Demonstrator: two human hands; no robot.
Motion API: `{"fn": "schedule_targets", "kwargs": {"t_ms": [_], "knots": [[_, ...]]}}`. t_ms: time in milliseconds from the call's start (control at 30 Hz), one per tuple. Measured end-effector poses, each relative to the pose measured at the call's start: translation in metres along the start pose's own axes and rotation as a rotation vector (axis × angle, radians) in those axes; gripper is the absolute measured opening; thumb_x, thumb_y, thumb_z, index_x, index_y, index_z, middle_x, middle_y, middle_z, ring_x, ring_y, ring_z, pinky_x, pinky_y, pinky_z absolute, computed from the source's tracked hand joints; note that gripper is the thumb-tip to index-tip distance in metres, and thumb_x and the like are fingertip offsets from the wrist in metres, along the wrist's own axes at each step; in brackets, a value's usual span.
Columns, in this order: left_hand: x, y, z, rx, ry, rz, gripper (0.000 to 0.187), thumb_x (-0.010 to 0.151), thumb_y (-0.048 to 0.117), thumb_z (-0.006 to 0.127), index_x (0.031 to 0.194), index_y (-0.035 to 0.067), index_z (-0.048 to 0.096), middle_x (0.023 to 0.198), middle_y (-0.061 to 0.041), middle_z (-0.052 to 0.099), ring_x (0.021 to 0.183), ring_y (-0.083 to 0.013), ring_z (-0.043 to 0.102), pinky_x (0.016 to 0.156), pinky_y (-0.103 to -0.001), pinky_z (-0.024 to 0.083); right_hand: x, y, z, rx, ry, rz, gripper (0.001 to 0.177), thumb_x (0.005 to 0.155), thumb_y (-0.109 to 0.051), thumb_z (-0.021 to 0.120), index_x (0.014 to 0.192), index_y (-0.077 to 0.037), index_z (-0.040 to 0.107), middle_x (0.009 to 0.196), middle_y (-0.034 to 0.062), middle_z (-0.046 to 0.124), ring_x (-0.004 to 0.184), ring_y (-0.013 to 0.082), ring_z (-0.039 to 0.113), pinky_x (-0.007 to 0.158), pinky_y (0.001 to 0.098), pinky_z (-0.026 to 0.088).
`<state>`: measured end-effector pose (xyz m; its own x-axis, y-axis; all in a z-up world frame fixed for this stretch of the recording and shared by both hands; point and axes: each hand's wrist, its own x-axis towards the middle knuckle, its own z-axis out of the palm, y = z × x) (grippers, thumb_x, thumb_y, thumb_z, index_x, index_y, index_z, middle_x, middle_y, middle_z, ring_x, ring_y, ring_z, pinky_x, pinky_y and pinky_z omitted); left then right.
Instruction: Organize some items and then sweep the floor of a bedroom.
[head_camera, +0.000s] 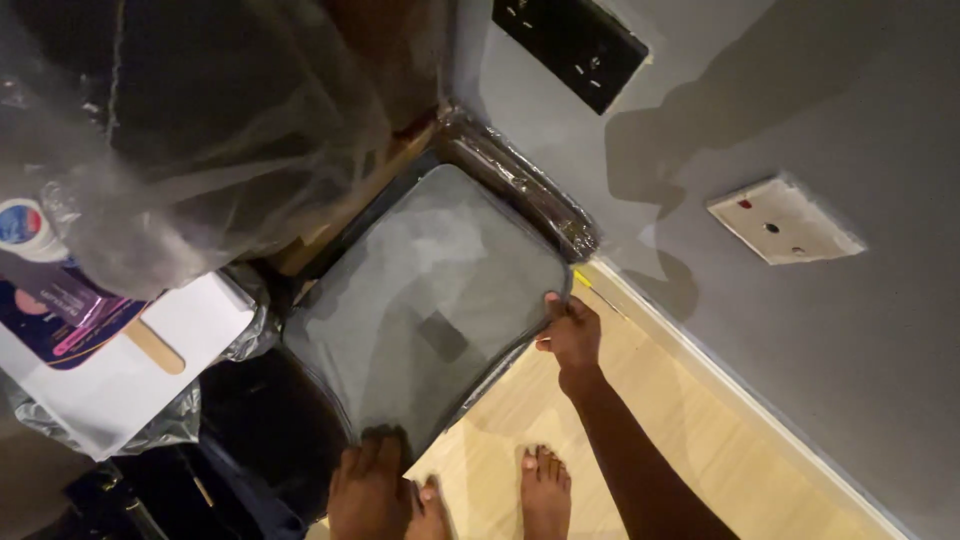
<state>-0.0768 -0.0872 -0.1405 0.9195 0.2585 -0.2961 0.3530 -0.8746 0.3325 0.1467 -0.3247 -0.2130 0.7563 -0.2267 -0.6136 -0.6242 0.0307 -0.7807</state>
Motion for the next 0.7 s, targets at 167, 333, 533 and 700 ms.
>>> {"fn": "schedule_targets", "kwargs": {"t_ms": [167,333,533,700], "knots": [[0.015,0.006,0.022,-0.007,-0.163,0.084,0.047,0.062,0.012,0.074,0.107,0.021,0.065,0.117,-0.003,0.067,0.115,-0.0292,0.061,0.088,-0.045,0.053,0.021,-0.002,0.002,-0.212,0.075,0.128,0.028,0.097,-0.031,0.065,0.101,-0.004,0.072,0.078,0.0073,0.069,0.052,0.0177,0.063,0.048,0.0321,0.053],[0.039,-0.004,0.064,0.103,-0.477,-0.022,0.055,0.076,0.013,0.076,0.129,0.019,0.060,0.126,-0.011,0.062,0.118,-0.0320,0.059,0.097,-0.042,0.052,0.050,0.011,0.008,-0.278,0.023,0.286,0.032,0.097,-0.037,0.061,0.099,-0.006,0.070,0.080,0.0121,0.072,0.054,0.0203,0.065,0.049,0.0337,0.054],[0.042,-0.024,0.126,0.198,-0.641,-0.049,0.064,0.068,0.014,0.081,0.126,0.014,0.055,0.124,-0.012,0.062,0.116,-0.0315,0.062,0.090,-0.043,0.055,0.042,-0.016,0.004,-0.374,-0.003,0.466,0.036,0.095,-0.044,0.060,0.100,-0.009,0.065,0.079,0.0141,0.073,0.057,0.0247,0.068,0.054,0.0393,0.058],[0.042,0.026,0.046,0.069,-0.556,-0.260,0.060,0.075,0.013,0.078,0.128,0.015,0.052,0.134,-0.011,0.060,0.127,-0.0324,0.058,0.100,-0.042,0.054,0.033,0.003,-0.015,-0.586,-0.177,0.417,0.035,0.096,-0.040,0.067,0.098,-0.005,0.068,0.078,0.0112,0.067,0.058,0.0223,0.063,0.054,0.0358,0.053]]}}
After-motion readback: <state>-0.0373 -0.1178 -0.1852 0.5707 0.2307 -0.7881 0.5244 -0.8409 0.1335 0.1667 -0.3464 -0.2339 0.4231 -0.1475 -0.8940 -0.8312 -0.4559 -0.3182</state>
